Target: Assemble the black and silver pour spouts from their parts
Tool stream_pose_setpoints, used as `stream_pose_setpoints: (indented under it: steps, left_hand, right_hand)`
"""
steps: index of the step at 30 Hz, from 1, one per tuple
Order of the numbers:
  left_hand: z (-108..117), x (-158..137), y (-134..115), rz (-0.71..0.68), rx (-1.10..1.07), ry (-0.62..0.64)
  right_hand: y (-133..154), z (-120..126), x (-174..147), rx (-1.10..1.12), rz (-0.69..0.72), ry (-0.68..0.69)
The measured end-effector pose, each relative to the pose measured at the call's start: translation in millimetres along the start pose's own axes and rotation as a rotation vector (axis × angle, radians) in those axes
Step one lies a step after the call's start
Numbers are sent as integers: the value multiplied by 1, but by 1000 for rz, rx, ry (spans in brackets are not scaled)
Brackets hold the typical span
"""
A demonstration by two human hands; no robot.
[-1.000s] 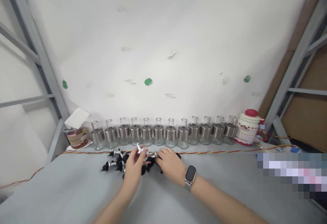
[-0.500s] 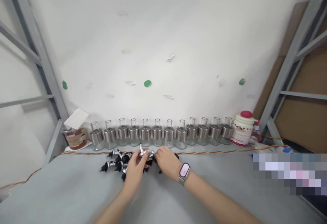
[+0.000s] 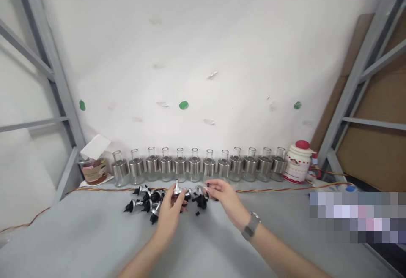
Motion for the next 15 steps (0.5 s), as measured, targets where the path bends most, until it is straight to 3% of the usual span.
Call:
stream_pose_setpoints:
  steps: [2,3,5,8,15]
  left_hand:
    - [-7,-5,2,2,1,57]
    - [-12,-8,3,-1,-3,99]
    - [-22,-16,5,3,-13,177]
    - [-36,-30,10,23,-28,267]
    - [-45,-44,15,36,40,404]
  right_hand:
    - [3,9,-15,123,-54,5]
    - [2,15,-22,327,-152,-22]
    - [1,26,-33,558,-235,-148]
    - [-2,38,-40,695,-271,-277]
    - [4,28,-45,973,-354,-140]
Point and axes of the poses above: each hand's wrist, its own x-axis towards the middle knuckle, its own z-axis out of the back of the hand, y = z × x, the point moved 2 cm from there along x, towards the middle knuckle, and after that the axes turned 14 degrees about x, right-handed, at the moved point
